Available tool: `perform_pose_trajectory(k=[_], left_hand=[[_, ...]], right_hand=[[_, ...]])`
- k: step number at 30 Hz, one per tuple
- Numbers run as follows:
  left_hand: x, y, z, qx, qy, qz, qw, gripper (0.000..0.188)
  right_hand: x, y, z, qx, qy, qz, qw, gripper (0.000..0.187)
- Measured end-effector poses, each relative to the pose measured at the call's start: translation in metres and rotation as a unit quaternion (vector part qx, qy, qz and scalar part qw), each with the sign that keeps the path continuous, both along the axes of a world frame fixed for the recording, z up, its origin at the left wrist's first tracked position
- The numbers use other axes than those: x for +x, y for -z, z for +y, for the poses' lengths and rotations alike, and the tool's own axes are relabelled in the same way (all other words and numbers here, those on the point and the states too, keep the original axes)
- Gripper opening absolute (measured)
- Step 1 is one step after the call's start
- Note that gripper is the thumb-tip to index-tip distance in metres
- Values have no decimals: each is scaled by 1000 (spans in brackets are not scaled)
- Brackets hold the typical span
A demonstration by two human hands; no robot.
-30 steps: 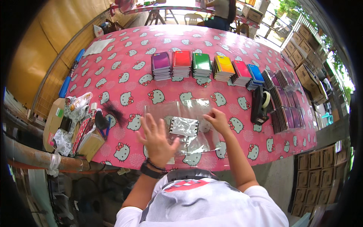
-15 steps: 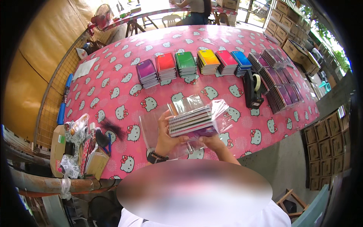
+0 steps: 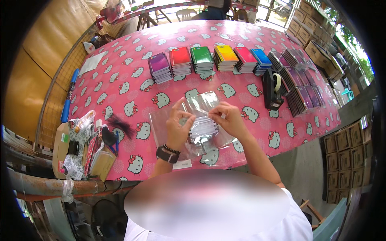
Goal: The person gathers small notebooks from stacks on a table, places them into a clear plastic bag, and then secures the bag with tape.
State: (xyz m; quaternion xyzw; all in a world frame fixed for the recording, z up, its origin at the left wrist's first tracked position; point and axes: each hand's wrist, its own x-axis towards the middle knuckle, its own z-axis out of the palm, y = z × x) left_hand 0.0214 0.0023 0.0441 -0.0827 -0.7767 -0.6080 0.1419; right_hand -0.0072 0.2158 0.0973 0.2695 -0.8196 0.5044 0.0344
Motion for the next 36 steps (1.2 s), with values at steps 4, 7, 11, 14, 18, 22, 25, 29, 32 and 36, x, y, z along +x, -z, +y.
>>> perform_pose_trajectory(k=[4, 7, 11, 14, 18, 22, 25, 29, 32, 36], left_hand=[[1, -39, -4, 223, 68, 85, 969, 88], [20, 1, -8, 75, 83, 88, 990, 86], [30, 34, 25, 113, 107, -57, 986, 90], [18, 23, 21, 58, 106, -43, 992, 98], [19, 13, 25, 112, 108, -8, 988, 95], [35, 24, 11, -22, 12, 83, 996, 88], [55, 30, 9, -146, 8, 136, 980, 72], [59, 26, 10, -250, 19, 164, 954, 68], [56, 20, 2, -260, 21, 174, 950, 69], [46, -3, 9, -209, -43, 217, 953, 55]], right_hand=[[-10, -2, 37, -139, -52, -43, 988, 39], [0, 42, 61, -91, -120, -129, 980, 73], [9, 67, 11, -110, -72, -186, 974, 75], [10, 61, 16, -157, -73, -175, 969, 77], [9, 56, 21, -69, -41, -157, 984, 75], [17, 55, 43, -90, -17, -86, 992, 61], [13, 53, 49, -36, -90, -1, 995, 50], [6, 38, 39, -7, -145, 60, 988, 47], [2, 31, 37, -130, -132, -60, 981, 51], [-7, 36, 45, -115, -134, -69, 982, 53]])
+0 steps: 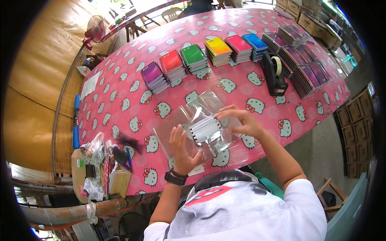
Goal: The person gathers small notebooks from stacks on a table, places them into a clear plastic bag, and then secures the bag with tape.
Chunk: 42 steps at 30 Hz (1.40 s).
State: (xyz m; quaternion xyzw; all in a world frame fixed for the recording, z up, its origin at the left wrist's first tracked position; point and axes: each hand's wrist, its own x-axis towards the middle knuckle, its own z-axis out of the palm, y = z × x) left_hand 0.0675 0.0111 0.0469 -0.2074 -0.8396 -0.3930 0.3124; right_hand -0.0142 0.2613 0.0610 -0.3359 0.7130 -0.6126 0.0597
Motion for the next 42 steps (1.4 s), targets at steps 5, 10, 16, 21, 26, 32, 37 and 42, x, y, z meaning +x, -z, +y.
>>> perform_pose_trajectory(k=[5, 10, 16, 21, 26, 32, 37, 42], left_hand=[[-11, -35, -7, -15, 0, -3, 1000, 26], [-3, -6, -30, 66, -6, -57, 996, 31], [-2, 4, -15, -172, 98, -138, 971, 60], [-16, -2, -15, -188, 161, -195, 949, 73], [-23, -12, -9, -220, 169, -212, 937, 73], [-25, -17, -2, -258, 139, -199, 935, 70], [-22, -11, -11, -270, 113, -192, 937, 68], [-28, -5, 4, -250, 135, -160, 945, 71]], right_hand=[[3, 6, -9, 49, -34, 87, 994, 53], [3, -2, -13, 151, -50, 158, 974, 56], [-5, -6, -8, 233, -125, 144, 954, 70], [-6, -14, -11, 280, -169, 126, 937, 74], [4, -13, -23, 290, -169, 125, 934, 74], [2, -13, -23, 253, -166, 119, 946, 64], [-27, -8, 26, -137, 123, -146, 972, 40], [-89, 47, 237, 178, 674, 31, 716, 34]])
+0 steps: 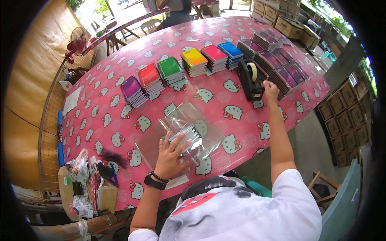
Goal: The person gathers small notebooks from stacks on a table, places them into a clear plastic bag, and then secures the bag with tape.
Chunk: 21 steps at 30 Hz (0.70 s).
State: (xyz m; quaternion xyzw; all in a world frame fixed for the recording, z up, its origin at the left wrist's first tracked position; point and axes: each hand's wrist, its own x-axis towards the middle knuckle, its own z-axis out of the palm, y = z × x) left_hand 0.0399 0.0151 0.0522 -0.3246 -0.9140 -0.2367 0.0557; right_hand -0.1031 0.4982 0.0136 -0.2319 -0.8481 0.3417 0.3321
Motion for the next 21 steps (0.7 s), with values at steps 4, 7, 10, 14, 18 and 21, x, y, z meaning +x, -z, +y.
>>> perform_pose_trajectory(k=[4, 7, 10, 14, 18, 21], left_hand=[[4, -5, -13, -13, -19, -14, 1000, 69], [3, -11, -4, -5, -7, -22, 1000, 65], [7, -12, -13, -8, -35, -25, 999, 65], [7, -10, -5, 14, -26, -26, 999, 67], [5, -6, -8, 17, -18, -25, 999, 67], [6, -10, -11, 12, -15, -35, 999, 70]], right_hand=[[-19, 0, -28, 21, 21, -203, 979, 43], [-19, 2, -9, 24, -13, -171, 985, 30], [-1, -2, -41, -59, -105, -1, 993, 22], [36, 31, -15, -288, -147, -24, 946, 18], [20, 33, 5, -346, -171, -271, 882, 17], [21, 24, -20, 213, -84, -301, 926, 21]])
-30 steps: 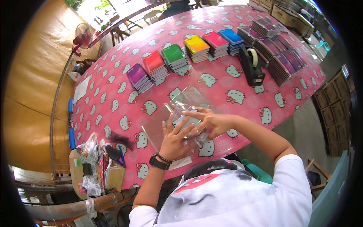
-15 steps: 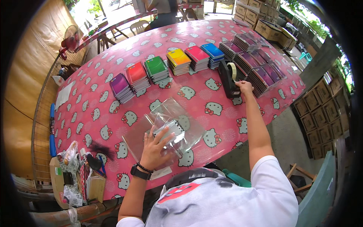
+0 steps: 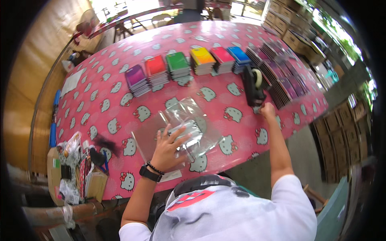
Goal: The person gathers small notebooks from stacks on a table, places them into a clear plastic bag, and then secures the bag with tape.
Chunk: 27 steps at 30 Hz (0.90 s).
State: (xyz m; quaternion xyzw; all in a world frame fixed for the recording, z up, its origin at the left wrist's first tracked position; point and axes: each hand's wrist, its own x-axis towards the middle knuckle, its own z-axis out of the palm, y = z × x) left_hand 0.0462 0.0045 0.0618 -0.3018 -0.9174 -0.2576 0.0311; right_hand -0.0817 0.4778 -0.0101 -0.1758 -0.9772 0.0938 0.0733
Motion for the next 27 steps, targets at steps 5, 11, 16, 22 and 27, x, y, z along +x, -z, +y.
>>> perform_pose_trajectory(k=[5, 11, 16, 22, 27], left_hand=[[2, 1, 0, -15, 4, 4, 1000, 77], [1, -9, -4, -44, 13, -20, 999, 83], [1, -13, -7, -57, 10, -23, 998, 81], [9, 11, -8, 67, -96, 95, 989, 60], [1, 9, 33, 120, -119, 181, 969, 30]], right_hand=[[15, -111, -170, -410, -352, -155, 827, 24], [10, -130, -284, -226, -530, -272, 771, 34], [32, -133, -305, 68, -472, -171, 862, 56], [25, -124, -225, -88, -496, -82, 860, 31], [76, -103, -253, -313, -596, 130, 728, 20]])
